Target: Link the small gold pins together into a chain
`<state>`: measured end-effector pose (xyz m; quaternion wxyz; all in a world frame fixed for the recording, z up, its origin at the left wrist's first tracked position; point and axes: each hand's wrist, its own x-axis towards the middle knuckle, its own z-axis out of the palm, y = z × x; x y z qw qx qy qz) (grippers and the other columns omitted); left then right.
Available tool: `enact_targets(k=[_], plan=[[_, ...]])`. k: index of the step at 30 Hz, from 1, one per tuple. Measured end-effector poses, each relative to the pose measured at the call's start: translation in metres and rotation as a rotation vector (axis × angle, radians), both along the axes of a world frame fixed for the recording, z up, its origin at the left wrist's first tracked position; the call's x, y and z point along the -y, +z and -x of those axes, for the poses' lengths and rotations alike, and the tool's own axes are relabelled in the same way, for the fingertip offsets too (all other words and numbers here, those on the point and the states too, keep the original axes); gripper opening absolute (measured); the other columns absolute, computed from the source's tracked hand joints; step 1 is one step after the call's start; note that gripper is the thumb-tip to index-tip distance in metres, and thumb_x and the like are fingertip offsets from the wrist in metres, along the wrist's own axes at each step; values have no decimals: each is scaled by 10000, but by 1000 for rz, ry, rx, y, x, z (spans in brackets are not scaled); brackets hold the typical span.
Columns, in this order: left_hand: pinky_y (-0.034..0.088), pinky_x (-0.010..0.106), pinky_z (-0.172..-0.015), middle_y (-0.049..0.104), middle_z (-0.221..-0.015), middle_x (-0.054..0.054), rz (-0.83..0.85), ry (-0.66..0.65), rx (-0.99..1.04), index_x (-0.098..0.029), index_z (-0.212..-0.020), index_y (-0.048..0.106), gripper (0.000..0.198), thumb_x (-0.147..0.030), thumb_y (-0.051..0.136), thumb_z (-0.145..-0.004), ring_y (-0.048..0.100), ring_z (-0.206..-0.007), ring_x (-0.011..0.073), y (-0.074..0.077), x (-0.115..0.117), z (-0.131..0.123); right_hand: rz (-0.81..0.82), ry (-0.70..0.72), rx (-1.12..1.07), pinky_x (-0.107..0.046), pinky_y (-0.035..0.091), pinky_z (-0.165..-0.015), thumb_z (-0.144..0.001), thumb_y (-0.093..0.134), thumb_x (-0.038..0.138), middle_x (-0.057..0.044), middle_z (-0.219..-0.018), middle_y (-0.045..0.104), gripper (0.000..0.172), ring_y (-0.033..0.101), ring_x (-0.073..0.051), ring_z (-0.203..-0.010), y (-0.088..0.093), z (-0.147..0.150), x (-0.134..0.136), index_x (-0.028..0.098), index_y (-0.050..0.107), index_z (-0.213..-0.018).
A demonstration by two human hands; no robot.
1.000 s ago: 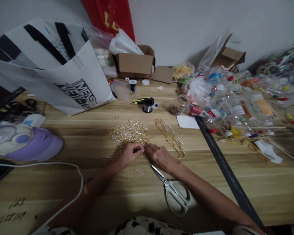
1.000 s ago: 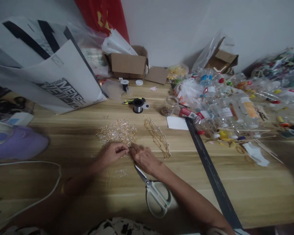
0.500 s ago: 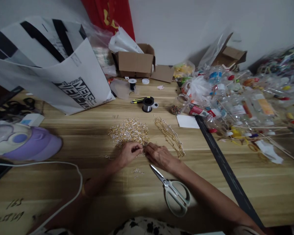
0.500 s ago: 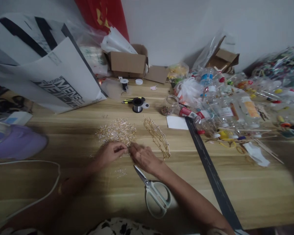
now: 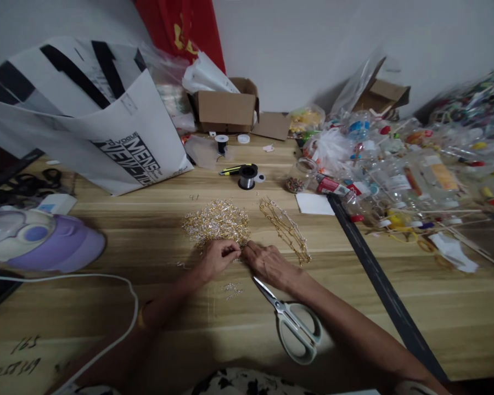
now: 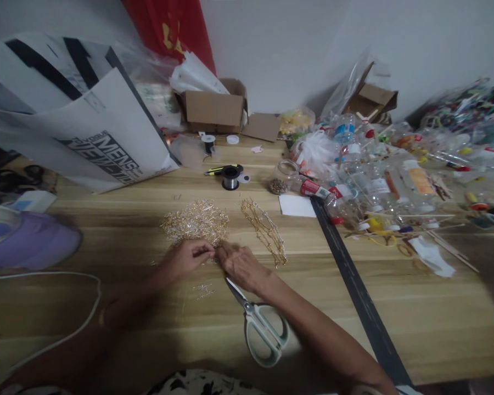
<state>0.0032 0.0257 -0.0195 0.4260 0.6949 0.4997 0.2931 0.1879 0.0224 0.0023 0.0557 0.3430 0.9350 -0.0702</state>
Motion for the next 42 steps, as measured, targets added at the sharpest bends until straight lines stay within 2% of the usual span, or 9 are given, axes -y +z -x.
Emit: enact_targets(k=[9,14,22,25,32,36,40,42], plan=[[430,193,-561,638,-623,3,30,37,-4,-141,-665,639,100,-180,566,-720,559,-600,119,-5,-3,2,58,-56,-130,-248,414,-655,-959,398,280,-92,-1052,575,198,581,-172,-855,0,4,3,162,515,-1068],[434,213,-581,646,-636,9,9,34,-47,-151,-669,639,111,-181,550,-728,574,-606,133,-4,-2,2,33,-43,-104,-246,414,-623,-972,345,202,-106,-1039,576,197,578,-168,-812,-7,7,6,149,502,-1079],[440,210,-576,627,-630,5,16,33,60,-155,-662,621,103,-191,552,-729,568,-608,128,-13,-4,4,-37,32,-111,-226,384,-581,-956,361,151,-89,-986,575,176,548,-152,-767,-12,3,2,147,516,-1040],[450,209,-581,614,-636,5,82,35,175,-148,-664,608,96,-211,571,-726,573,-615,124,-14,-4,5,-84,90,-126,-223,383,-580,-951,368,139,-92,-983,574,190,541,-152,-778,-10,2,2,145,526,-1057],[405,179,-453,559,-572,-15,341,-6,361,-123,-654,574,201,-297,674,-673,522,-489,87,-6,-4,8,-150,147,-178,-238,423,-617,-955,344,132,-100,-971,583,236,552,-143,-743,-15,-1,5,131,539,-1087],[419,177,-477,555,-544,-26,403,2,377,-118,-674,576,232,-309,706,-647,521,-492,78,-1,-5,10,-107,98,-385,-233,455,-611,-945,374,145,-108,-1006,583,211,575,-165,-848,-21,-1,3,148,504,-1111],[420,178,-469,558,-531,-25,406,-4,340,-116,-665,585,223,-302,706,-651,518,-482,77,1,-5,9,45,-46,-713,-284,497,-773,-922,443,187,-124,-1146,551,292,559,-188,-1028,-22,1,0,170,418,-1213],[423,180,-471,566,-539,-22,397,-9,332,-116,-675,596,212,-299,701,-660,525,-487,79,2,-5,9,144,-47,-792,-292,495,-803,-915,446,167,-109,-1117,575,356,580,-178,-1001,-22,2,-2,184,383,-1264]])
